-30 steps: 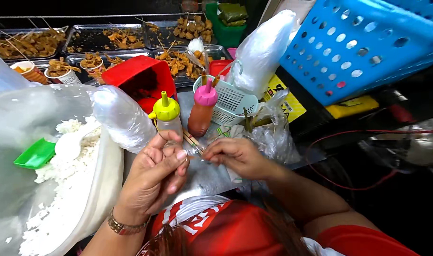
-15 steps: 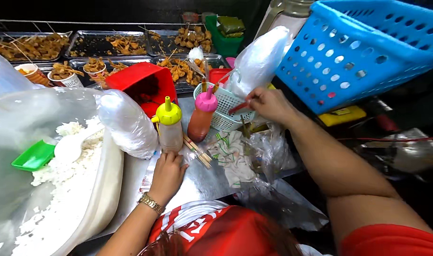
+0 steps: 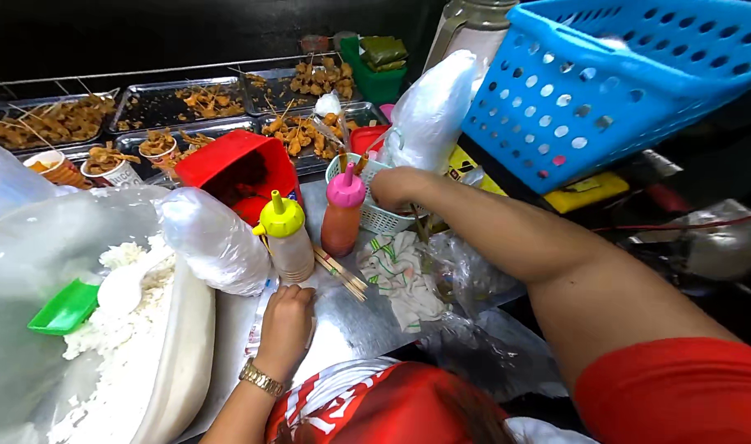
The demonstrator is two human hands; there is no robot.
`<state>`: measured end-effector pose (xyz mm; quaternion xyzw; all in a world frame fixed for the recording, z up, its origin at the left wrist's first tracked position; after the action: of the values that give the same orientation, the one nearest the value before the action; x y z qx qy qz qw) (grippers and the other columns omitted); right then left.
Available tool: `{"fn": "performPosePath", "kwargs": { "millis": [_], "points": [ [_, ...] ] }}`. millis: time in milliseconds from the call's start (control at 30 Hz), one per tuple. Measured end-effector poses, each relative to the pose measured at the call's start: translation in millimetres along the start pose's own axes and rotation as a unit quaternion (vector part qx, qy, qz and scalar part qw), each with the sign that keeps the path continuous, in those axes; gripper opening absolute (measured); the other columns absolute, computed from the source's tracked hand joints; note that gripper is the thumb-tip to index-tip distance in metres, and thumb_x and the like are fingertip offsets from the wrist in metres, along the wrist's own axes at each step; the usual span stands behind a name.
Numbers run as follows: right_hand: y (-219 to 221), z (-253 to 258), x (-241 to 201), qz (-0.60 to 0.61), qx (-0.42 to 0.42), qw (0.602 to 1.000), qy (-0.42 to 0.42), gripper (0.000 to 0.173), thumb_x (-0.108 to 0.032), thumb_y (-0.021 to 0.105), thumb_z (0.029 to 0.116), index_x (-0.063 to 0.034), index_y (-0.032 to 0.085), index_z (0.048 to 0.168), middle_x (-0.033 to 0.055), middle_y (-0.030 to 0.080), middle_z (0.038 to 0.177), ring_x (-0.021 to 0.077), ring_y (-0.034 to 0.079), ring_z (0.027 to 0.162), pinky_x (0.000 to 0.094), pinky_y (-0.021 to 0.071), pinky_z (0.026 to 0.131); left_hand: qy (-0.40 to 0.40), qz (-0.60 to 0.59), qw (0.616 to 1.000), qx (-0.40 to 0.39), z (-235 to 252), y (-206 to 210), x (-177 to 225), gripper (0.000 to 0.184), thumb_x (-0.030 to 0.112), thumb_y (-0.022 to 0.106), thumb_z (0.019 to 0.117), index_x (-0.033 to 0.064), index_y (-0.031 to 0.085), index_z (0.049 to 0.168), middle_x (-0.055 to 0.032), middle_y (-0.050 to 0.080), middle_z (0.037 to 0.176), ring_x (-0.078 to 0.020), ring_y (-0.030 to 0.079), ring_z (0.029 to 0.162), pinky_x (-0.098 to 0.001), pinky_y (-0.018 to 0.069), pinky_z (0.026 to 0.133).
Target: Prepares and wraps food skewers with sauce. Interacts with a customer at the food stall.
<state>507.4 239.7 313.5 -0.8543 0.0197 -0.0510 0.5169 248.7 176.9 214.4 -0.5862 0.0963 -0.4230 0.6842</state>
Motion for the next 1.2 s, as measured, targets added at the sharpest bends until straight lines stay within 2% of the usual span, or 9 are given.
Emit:
{"fn": "performPosePath", "kwargs": {
  "millis": [100, 233, 467, 567, 667, 800, 933, 1067, 1200],
  "points": [
    [18, 17, -3, -0.015, -0.047, 0.999, 0.012, 0.023, -0.007, 0.054, 0.1034, 0.0104, 0.065, 0.114, 0.03, 0.063, 0.126, 0.0477, 0.059, 0.121, 0.0677, 0.0459, 0.094, -0.002, -0.016, 1.0, 0.014, 0, -4, 0, 0.016, 0.004, 0.063, 0.0953, -0.0036, 0.076, 0.1, -0.0203, 0.072, 0.091, -0.0385, 0.072, 0.09, -0.054, 0.0563, 0.084],
    [50, 46, 6, -0.006, -0.016, 1.0, 0.022, 0.03, -0.011, 0.047, 0.1073, 0.0107, 0.065, 0.119, 0.0304, 0.062, 0.131, 0.0491, 0.058, 0.125, 0.069, 0.0448, 0.097, 0.001, -0.018, 0.999, 0.026, -2, -6, 0, 0.015, 0.003, 0.063, 0.0951, -0.0032, 0.076, 0.099, -0.0195, 0.073, 0.09, -0.0365, 0.073, 0.087, -0.0535, 0.0569, 0.082],
    [42, 55, 25, 0.021, -0.022, 0.999, -0.042, 0.029, -0.016, 0.057, 0.1043, 0.011, 0.067, 0.108, 0.0315, 0.065, 0.115, 0.0478, 0.061, 0.116, 0.0669, 0.0458, 0.093, 0.01, -0.019, 1.0, 0.02, -2, -7, -2, 0.016, 0.005, 0.063, 0.0954, -0.002, 0.076, 0.099, -0.0183, 0.072, 0.088, -0.0358, 0.073, 0.086, -0.054, 0.0562, 0.082],
    [34, 44, 31, 0.08, -0.008, 0.996, -0.048, 0.037, -0.02, 0.049, 0.1089, 0.0136, 0.064, 0.115, 0.0326, 0.064, 0.117, 0.0468, 0.06, 0.117, 0.0634, 0.044, 0.099, 0.007, -0.029, 0.999, 0.014, -2, -8, -2, 0.017, 0.006, 0.061, 0.0968, -0.003, 0.076, 0.1, -0.0189, 0.073, 0.09, -0.0363, 0.073, 0.087, -0.0541, 0.0559, 0.082],
    [27, 37, 41, 0.129, 0.029, 0.99, -0.056, 0.038, -0.02, 0.043, 0.1107, 0.0114, 0.062, 0.12, 0.0314, 0.064, 0.114, 0.0455, 0.062, 0.113, 0.0619, 0.0452, 0.097, -0.009, -0.04, 0.999, 0.01, -1, -8, -4, 0.019, 0.006, 0.059, 0.0989, -0.0038, 0.075, 0.103, -0.0198, 0.072, 0.092, -0.0352, 0.073, 0.087, -0.0517, 0.0585, 0.081],
    [8, 25, 46, 0.089, 0.065, 0.991, -0.071, 0.034, -0.02, 0.052, 0.1087, 0.0054, 0.067, 0.126, 0.0288, 0.066, 0.122, 0.0447, 0.06, 0.121, 0.0611, 0.042, 0.106, -0.024, -0.045, 0.999, -0.001, 1, -7, -3, 0.021, 0.008, 0.057, 0.1015, -0.0051, 0.073, 0.105, -0.022, 0.071, 0.097, -0.0363, 0.073, 0.088, -0.0517, 0.0588, 0.079],
    [-11, 15, 37, 0.04, 0.11, 0.992, -0.046, 0.024, -0.016, 0.066, 0.1008, 0.0039, 0.071, 0.114, 0.0273, 0.067, 0.115, 0.0459, 0.062, 0.116, 0.0643, 0.0477, 0.097, -0.03, -0.042, 0.999, -0.015, 3, -7, -1, 0.023, 0.01, 0.054, 0.1037, -0.0047, 0.072, 0.104, -0.0212, 0.071, 0.098, -0.0363, 0.072, 0.089, -0.0524, 0.0583, 0.078],
    [-21, 26, 22, 0.014, 0.133, 0.986, -0.095, 0.018, -0.004, 0.065, 0.0981, 0.0027, 0.071, 0.114, 0.0244, 0.065, 0.121, 0.0425, 0.061, 0.119, 0.0603, 0.0474, 0.101, -0.033, -0.039, 0.998, -0.024, 3, -6, 0, 0.023, 0.011, 0.054, 0.1042, -0.0042, 0.071, 0.103, -0.0209, 0.071, 0.098, -0.0362, 0.072, 0.088, -0.0529, 0.0583, 0.078],
    [-27, 50, 14, 0.003, 0.132, 0.981, -0.145, 0.018, -0.001, 0.066, 0.0967, 0.0041, 0.072, 0.113, 0.023, 0.068, 0.118, 0.0398, 0.063, 0.117, 0.0566, 0.0459, 0.105, -0.028, -0.029, 0.999, -0.024, 2, -8, 0, 0.022, 0.01, 0.055, 0.1034, -0.0046, 0.071, 0.103, -0.0211, 0.071, 0.097, -0.0363, 0.073, 0.086, -0.053, 0.0585, 0.076]
  ]
}}
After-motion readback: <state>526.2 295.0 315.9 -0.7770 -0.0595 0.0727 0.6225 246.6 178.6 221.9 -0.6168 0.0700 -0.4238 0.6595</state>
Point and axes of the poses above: each hand's wrist, its own z-axis towards the middle knuckle, its own y-axis out of the palm, x = y × z, the point moved 5 cm from there along z, towards the middle knuckle
